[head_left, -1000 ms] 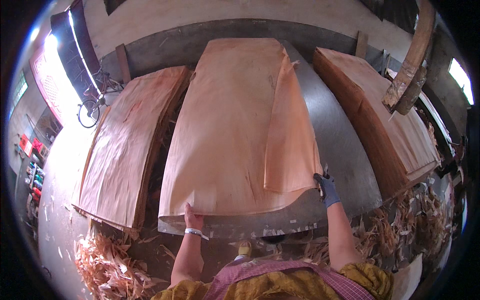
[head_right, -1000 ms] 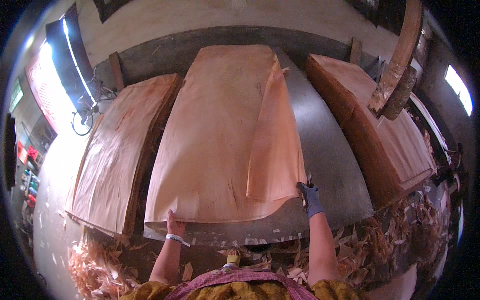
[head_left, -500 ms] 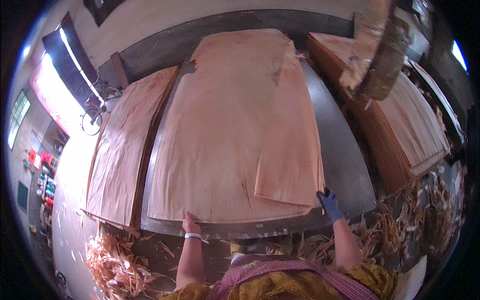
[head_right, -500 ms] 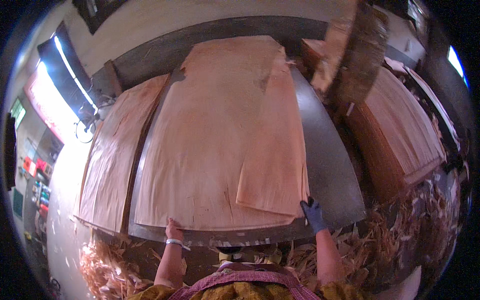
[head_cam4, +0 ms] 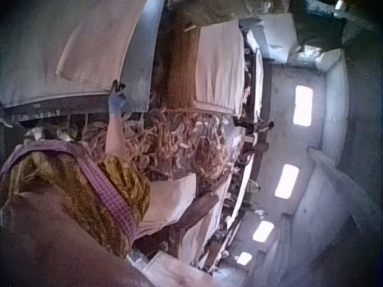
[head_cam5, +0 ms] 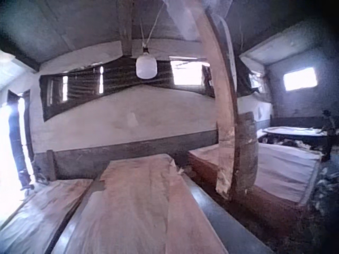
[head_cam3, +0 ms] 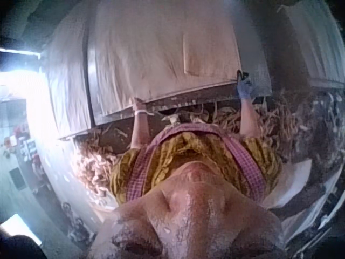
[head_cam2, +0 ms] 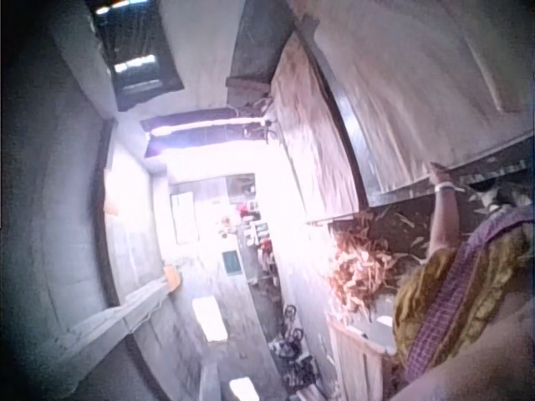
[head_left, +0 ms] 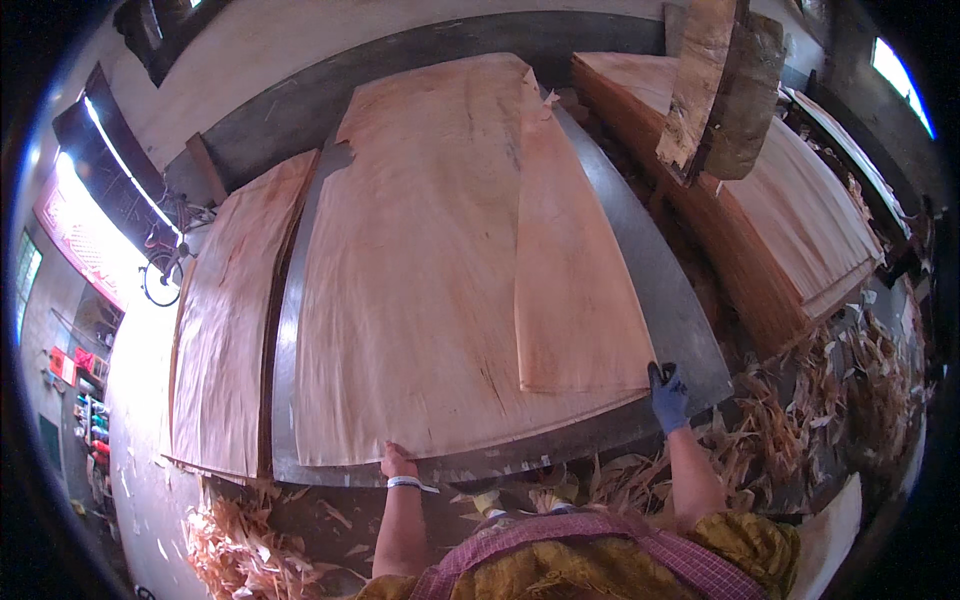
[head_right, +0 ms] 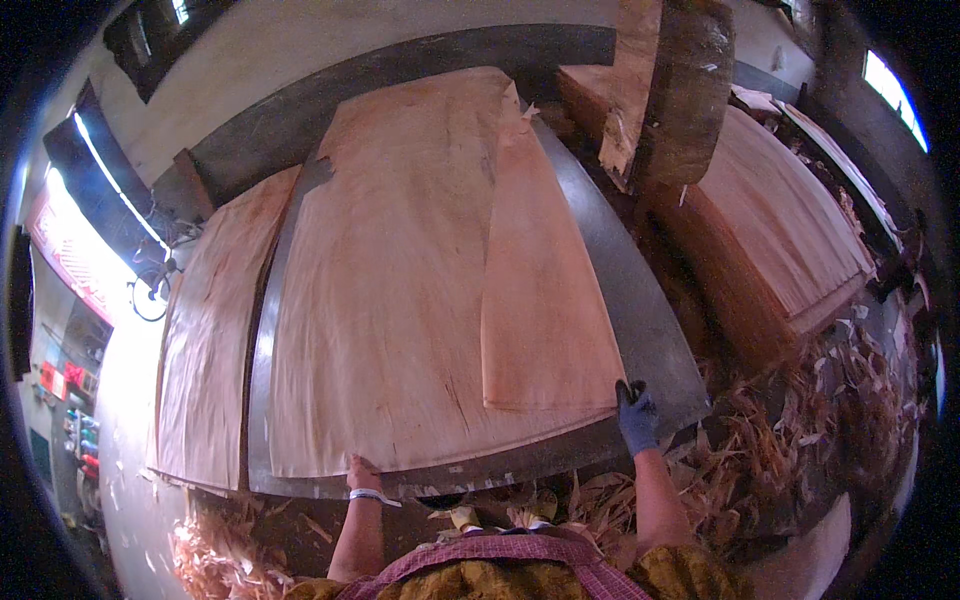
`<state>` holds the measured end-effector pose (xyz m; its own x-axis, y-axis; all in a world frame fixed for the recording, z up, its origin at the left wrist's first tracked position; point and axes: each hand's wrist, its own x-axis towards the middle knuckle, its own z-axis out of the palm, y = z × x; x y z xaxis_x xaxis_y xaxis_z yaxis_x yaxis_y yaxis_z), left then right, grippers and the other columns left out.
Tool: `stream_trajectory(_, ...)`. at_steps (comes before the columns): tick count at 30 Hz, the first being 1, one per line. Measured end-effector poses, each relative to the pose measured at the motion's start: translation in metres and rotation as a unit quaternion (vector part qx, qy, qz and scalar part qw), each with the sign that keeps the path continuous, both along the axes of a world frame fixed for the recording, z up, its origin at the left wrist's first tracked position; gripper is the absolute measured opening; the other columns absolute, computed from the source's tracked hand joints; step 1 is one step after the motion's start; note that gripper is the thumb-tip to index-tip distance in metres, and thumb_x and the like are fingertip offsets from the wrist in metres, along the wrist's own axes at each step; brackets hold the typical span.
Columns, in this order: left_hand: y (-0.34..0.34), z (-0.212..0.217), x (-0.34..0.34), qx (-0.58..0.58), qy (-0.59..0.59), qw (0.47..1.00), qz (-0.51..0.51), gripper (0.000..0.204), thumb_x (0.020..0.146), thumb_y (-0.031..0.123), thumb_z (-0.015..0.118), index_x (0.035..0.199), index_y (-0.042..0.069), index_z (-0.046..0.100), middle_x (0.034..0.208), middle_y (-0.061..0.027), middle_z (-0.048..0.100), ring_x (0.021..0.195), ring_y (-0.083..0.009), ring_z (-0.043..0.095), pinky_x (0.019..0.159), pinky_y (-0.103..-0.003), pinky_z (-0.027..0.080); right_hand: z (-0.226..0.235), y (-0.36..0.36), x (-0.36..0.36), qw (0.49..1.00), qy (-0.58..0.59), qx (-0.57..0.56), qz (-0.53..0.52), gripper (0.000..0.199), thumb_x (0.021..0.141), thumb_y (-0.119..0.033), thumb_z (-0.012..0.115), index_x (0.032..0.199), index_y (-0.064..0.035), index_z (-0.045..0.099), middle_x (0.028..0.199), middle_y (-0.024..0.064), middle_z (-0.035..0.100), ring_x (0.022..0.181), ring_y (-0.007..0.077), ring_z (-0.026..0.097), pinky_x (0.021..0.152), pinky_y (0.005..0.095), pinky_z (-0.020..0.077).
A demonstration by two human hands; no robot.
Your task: The person repairs damaged wood veneers by cutting away frayed edges, applying adhesive strips, and pouring a liquid substance into a container attached to the workstation.
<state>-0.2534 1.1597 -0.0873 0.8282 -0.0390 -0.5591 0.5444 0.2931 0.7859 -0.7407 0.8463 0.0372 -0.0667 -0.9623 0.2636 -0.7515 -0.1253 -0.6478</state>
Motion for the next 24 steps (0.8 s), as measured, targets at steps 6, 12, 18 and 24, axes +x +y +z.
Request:
stream_trajectory(6, 0.000, -0.003, 0.014, -0.056, 0.017, 0.997, 0.048, 0.017, 0.095, 0.021, 0.063, 0.083, 0.010, 0.061, 0.074, 0.0015, 0.061, 0.066, -0.0135, 0.057, 0.059, -0.032, 0.048, -0.048, 0.108, -0.056, 0.982, 0.163, 0.093, 0.031, 0.047, 0.088, -0.031, 0.069, 0.116, 0.0035, 0.056, 0.102, 0.0251, 0.067, 0.093, 0.0398, 0.066, 0.077, 0.0462, 0.0526)
stream_trajectory(12, 0.013, 0.008, -0.010, -0.077, 0.065, 0.995, -0.009, 0.021, 0.095, 0.029, 0.061, 0.097, 0.008, 0.059, 0.091, -0.0061, 0.064, 0.078, -0.0200, 0.061, 0.066, -0.036, 0.052, -0.032, 0.100, -0.043, 0.974, 0.175, 0.138, 0.034, 0.046, 0.088, -0.029, 0.066, 0.120, 0.0041, 0.056, 0.105, 0.0244, 0.067, 0.092, 0.0400, 0.066, 0.079, 0.0470, 0.0528)
stream_trajectory(18, 0.011, 0.018, -0.083, 0.229, -0.210, 0.949, 0.048, 0.033, 0.086, 0.015, 0.063, 0.115, 0.003, 0.054, 0.105, -0.0133, 0.058, 0.096, -0.0262, 0.059, 0.084, -0.038, 0.049, -0.005, 0.089, -0.085, 0.991, 0.097, 0.017, 0.092, 0.029, 0.091, -0.016, 0.059, 0.115, -0.0011, 0.059, 0.109, 0.0218, 0.064, 0.101, 0.0396, 0.062, 0.087, 0.0453, 0.0500)
stream_trajectory(24, -0.183, 0.121, -0.354, 0.329, -0.568, 0.669, -0.348, 0.046, 0.084, 0.023, 0.066, 0.124, 0.004, 0.053, 0.127, -0.0168, 0.056, 0.119, -0.0349, 0.052, 0.101, -0.048, 0.036, -0.030, 0.046, -0.226, 0.985, 0.001, -0.012, 0.173, 0.029, 0.087, -0.017, 0.064, 0.113, -0.0030, 0.062, 0.107, 0.0196, 0.066, 0.097, 0.0380, 0.063, 0.084, 0.0433, 0.0508)
